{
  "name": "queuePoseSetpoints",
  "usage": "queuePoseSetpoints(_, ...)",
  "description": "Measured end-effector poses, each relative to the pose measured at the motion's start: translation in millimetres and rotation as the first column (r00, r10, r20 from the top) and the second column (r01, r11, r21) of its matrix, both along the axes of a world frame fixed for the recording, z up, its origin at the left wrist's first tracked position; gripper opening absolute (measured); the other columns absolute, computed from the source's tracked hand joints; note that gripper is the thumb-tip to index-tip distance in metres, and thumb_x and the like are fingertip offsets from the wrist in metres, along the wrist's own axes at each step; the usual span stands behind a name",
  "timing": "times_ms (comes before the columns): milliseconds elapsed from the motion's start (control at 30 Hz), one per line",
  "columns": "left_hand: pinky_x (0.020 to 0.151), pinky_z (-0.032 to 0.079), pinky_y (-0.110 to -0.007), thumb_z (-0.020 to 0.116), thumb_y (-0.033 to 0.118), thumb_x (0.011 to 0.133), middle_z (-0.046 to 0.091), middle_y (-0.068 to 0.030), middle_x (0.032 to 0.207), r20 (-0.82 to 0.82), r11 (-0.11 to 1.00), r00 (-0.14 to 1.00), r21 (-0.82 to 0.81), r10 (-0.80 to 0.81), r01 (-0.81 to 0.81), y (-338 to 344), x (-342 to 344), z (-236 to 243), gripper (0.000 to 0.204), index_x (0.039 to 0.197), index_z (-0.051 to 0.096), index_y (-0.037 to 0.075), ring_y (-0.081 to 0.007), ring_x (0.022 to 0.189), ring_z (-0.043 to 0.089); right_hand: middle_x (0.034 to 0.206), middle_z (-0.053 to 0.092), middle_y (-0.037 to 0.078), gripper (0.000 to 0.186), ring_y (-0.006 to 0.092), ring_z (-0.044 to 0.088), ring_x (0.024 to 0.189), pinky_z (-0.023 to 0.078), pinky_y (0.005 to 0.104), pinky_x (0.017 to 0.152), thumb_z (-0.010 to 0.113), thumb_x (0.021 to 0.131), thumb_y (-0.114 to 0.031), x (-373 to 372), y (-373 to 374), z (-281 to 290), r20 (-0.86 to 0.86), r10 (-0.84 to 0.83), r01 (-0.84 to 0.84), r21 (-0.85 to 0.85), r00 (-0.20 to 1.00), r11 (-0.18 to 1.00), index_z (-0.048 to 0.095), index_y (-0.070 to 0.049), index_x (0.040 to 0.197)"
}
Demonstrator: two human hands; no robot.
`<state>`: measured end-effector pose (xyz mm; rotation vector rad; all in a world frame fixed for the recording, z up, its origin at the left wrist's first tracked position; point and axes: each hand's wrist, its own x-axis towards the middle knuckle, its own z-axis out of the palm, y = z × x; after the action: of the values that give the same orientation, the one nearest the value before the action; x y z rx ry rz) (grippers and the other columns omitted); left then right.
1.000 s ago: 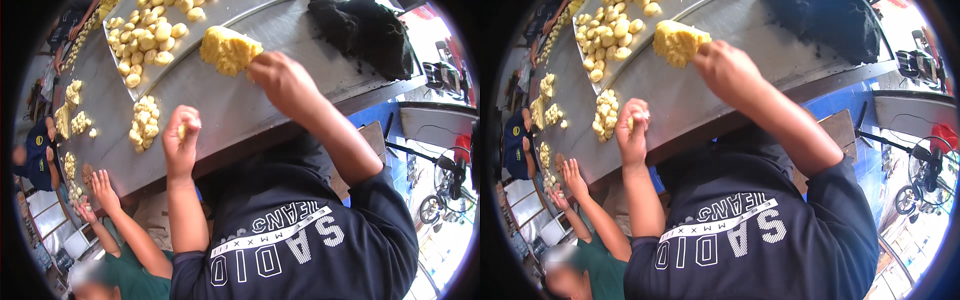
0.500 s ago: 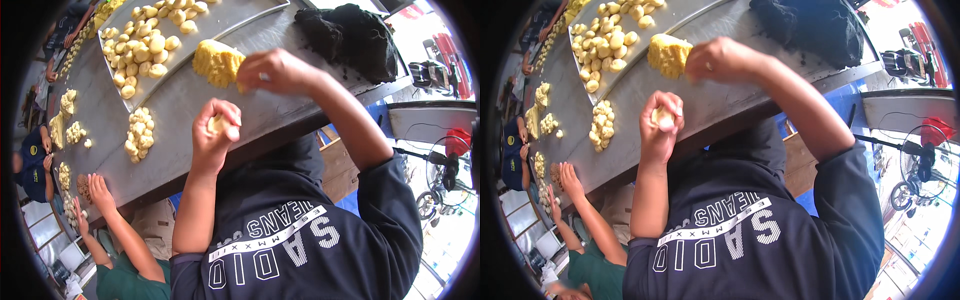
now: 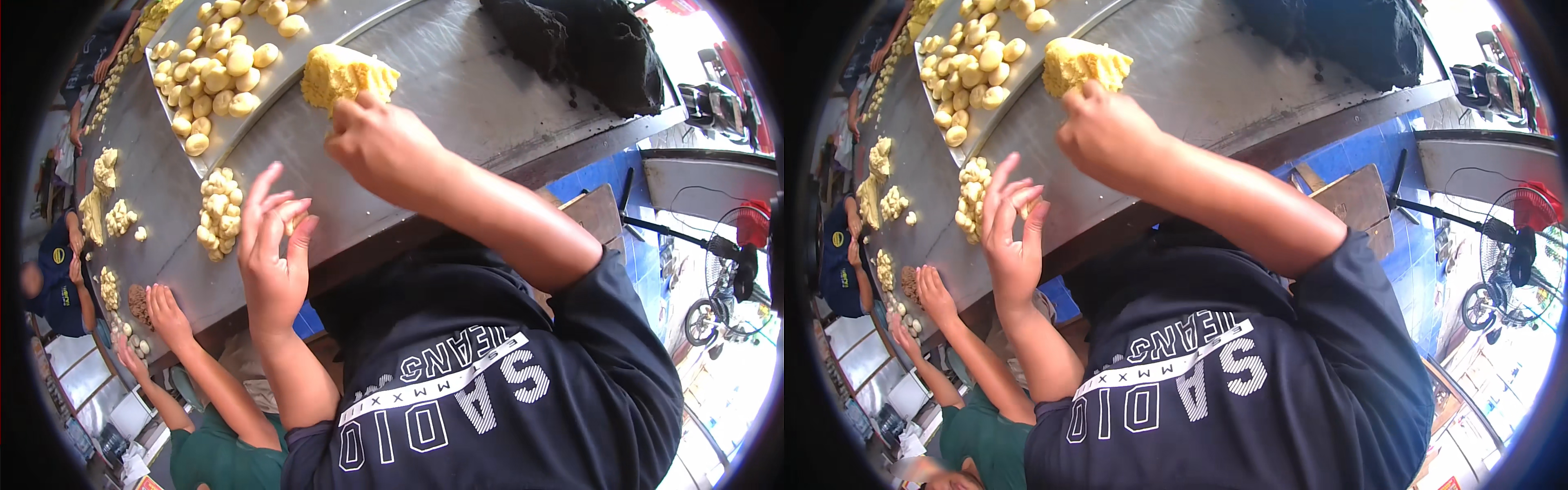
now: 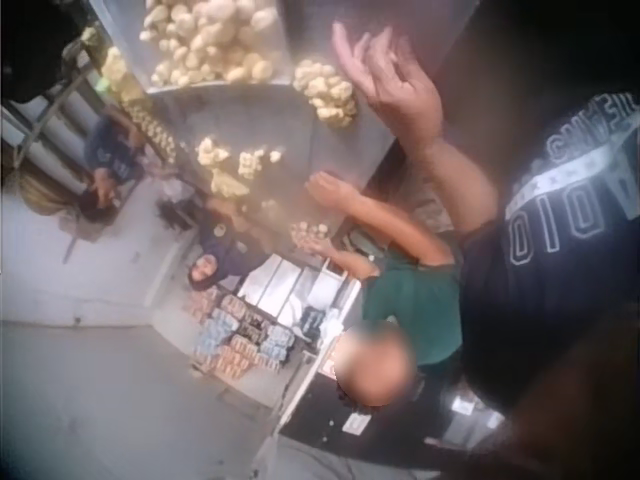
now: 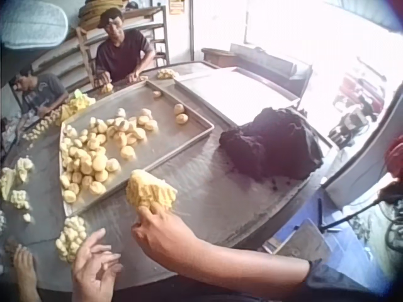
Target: The person pinches off pieces of yellow dough, rolls them into small balls, and places them onto a metal tray alongside other shaped pieces.
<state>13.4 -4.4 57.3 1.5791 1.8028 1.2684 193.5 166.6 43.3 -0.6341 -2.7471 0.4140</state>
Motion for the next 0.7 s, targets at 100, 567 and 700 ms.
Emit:
queuePoseSetpoints(100,0.107,0.063,-0.041,0.079,-0.003,0.107,0.072,-0.0153,0.147,-0.324,0.996,0.945,0.086,0.037,-0.01,-8,-14,-8,0.017,0.123,0.082,-0.004,-0.0207,0.127,0.072,0.11,0.069,0.008,0.013,0.0311,0.069,0.109,0.064,0.0422,0.091,0.075,0.09,-0.012,15,-23,-6,-0.12,0.212,-0.222,-0.077,0.97,0.972,0.081,-0.009,0.101)
queuePoseSetpoints(567,0.101,0.064,-0.039,0.075,-0.006,0.105,0.087,-0.0135,0.124,-0.113,0.964,0.967,-0.167,-0.229,0.208,6,-14,-18,0.063,0.165,0.061,0.003,-0.0201,0.106,0.078,0.126,0.082,0.012,0.025,0.0352,0.078,0.114,0.064,0.0465,0.101,0.068,0.097,-0.004,34,49,-9,-0.046,0.139,-0.137,0.037,0.989,0.99,0.082,-0.005,0.117)
queuePoseSetpoints(700,0.088,0.062,-0.029,0.083,-0.007,0.098,0.088,-0.0112,0.118,0.01,0.949,0.979,-0.241,-0.206,0.202,1,-28,-13,0.066,0.161,0.067,0.002,-0.013,0.092,0.07,0.119,0.081,0.011,0.01,0.0338,0.078,0.109,0.062,0.0455,0.1,0.08,0.095,-0.007,49,51,19,0.008,0.235,-0.227,-0.223,0.972,0.948,0.084,-0.005,0.104)
